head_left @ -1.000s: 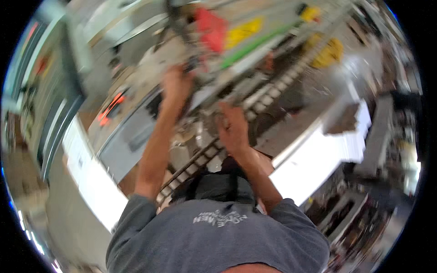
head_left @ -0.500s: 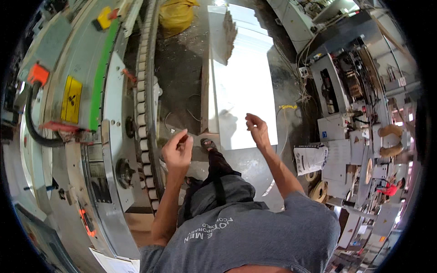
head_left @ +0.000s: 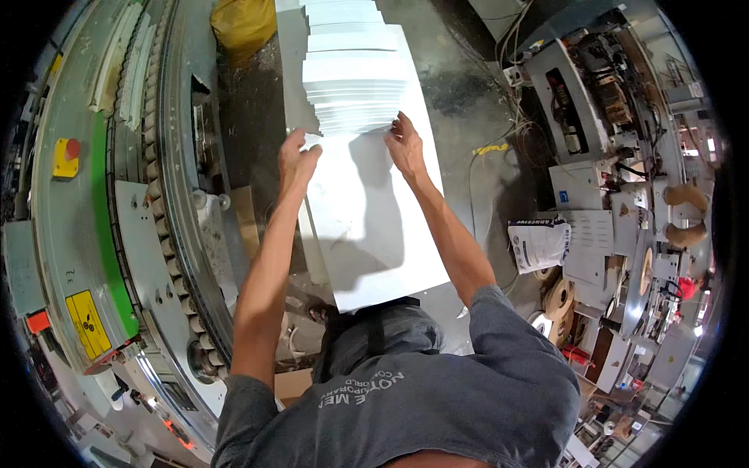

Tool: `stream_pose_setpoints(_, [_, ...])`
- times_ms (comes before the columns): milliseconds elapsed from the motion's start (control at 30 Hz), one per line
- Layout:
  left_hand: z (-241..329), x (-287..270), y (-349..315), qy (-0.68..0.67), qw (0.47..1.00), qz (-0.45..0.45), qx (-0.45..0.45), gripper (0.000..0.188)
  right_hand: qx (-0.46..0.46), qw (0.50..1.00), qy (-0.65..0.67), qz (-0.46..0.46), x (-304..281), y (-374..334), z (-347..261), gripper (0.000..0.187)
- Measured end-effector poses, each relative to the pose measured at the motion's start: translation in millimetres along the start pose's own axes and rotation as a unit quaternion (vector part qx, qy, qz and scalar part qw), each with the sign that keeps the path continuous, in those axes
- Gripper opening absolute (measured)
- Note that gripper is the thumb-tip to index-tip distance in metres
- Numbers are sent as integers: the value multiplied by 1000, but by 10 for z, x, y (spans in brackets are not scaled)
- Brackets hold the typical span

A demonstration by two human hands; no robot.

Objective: The person takes small white rectangular wooden blocks from a stack and feeds them one by one into an industrial wood-processing machine, using their hands to align and push each block into the entry slot.

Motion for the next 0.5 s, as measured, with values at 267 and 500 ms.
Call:
stream_pose_setpoints(267, [36, 643, 273, -32, 989, -122, -80, 30, -4, 995, -92, -24, 56, 76, -264, 43])
stream_pose_setpoints(500, [-4, 626, 232, 8, 989, -96, -113, 25, 33, 993, -84, -79, 148, 27, -205, 65])
Point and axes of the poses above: each hand's wrist, its own y-axis towards the middle knuckle, its own x-axis out of the palm, z = x × y, the point moved 10 cm from there along y, towards the middle knuckle, and after that the axes turned 13 degrees about -x, right-handed, at the moved point
